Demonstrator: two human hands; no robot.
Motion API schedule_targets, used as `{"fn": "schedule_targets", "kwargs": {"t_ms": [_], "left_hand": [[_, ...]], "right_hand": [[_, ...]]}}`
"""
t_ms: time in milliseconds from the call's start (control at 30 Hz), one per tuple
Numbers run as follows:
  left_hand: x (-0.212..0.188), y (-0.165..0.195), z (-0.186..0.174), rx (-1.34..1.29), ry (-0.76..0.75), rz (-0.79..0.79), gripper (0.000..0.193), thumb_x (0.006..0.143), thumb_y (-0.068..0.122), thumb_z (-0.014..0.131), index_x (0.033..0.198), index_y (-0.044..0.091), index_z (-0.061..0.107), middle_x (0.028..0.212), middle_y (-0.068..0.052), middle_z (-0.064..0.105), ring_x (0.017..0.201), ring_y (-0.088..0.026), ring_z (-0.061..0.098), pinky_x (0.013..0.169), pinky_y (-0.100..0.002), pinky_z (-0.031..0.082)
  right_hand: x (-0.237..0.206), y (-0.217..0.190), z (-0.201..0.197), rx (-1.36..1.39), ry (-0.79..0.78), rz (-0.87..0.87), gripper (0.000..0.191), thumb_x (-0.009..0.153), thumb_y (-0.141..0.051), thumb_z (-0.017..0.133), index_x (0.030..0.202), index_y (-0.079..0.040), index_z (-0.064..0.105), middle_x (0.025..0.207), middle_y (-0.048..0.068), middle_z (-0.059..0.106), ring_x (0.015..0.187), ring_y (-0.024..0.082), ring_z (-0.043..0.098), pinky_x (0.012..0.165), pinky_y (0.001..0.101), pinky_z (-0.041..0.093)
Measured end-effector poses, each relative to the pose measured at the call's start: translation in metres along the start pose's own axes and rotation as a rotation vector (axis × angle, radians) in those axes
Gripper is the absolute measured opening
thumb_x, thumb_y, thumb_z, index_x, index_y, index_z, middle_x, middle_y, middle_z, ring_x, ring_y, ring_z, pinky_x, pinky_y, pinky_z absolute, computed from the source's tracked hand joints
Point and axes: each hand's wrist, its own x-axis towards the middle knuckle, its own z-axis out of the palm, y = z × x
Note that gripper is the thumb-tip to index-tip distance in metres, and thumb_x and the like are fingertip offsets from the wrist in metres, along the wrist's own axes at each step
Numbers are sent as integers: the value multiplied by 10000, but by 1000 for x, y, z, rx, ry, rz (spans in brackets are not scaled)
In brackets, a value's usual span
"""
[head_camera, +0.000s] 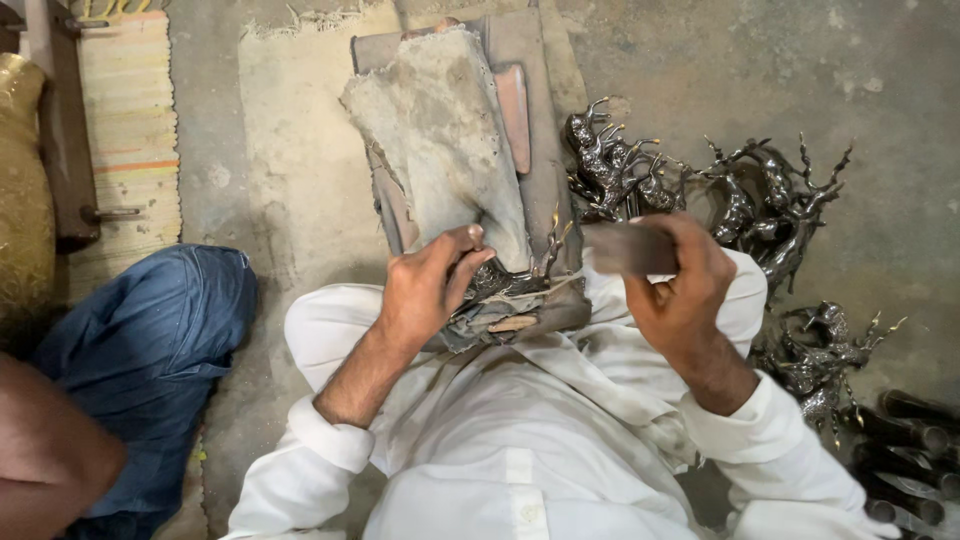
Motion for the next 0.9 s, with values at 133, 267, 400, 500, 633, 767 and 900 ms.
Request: {"fn": "schedule_targets", "kwargs": {"t_ms": [133,267,400,500,633,767,900], "left_hand": [[2,2,-4,124,-50,166,191,946,100,788,1072,47,655,986,-140,755,806,-303,740,682,-389,585],[11,7,-7,104,-119,90,234,939,117,756,1138,27,671,946,-148,745,783,-330,721,641,-427,559],[19,9,-7,59,-152,21,233,958,148,748,1162,65,673,929,-140,740,789,-337,723,629,-434,548],[21,8,-8,106,-208,5,238,949,172,758,1132,62,652,897,-150,726,772,-360,710,620,-454,534],[24,8,-8,99,-257,32,208,943,141,724,1116,68,634,901,-148,726,765,-372,703,624,-462,537],[31,8,-9,76,-318,8,176,954,144,731,1082,88,622,875,-122,739,750,-371,703,608,-455,541],[39,7,-11,92,-416,42,310,872,44,672,1173,105,625,905,-59,780,769,-333,733,610,-453,551]], "right_hand": [[20,-8,-18,-451,-281,-132,498,681,-22,804,1166,-111,737,870,145,665,789,365,657,701,482,491],[33,-7,-25,-295,-197,-114,413,838,-18,748,1235,-107,676,1114,126,692,972,351,668,838,447,512],[35,-6,-33,-398,-277,-108,505,736,-24,750,1233,-76,679,1126,159,694,1001,379,668,849,478,515],[37,-3,-34,-325,-290,-113,461,766,-4,743,1217,-63,667,1128,155,695,1039,381,671,884,476,521],[37,6,-39,-320,-323,-112,500,733,-20,739,1227,-29,657,1158,178,696,1049,392,671,888,473,525],[30,12,-37,-278,-274,-30,424,793,-9,744,1207,-34,656,1072,171,686,995,386,669,850,462,515],[14,18,-32,-287,-295,53,398,792,-7,739,1181,-35,657,990,170,669,914,387,662,798,466,504]]}}
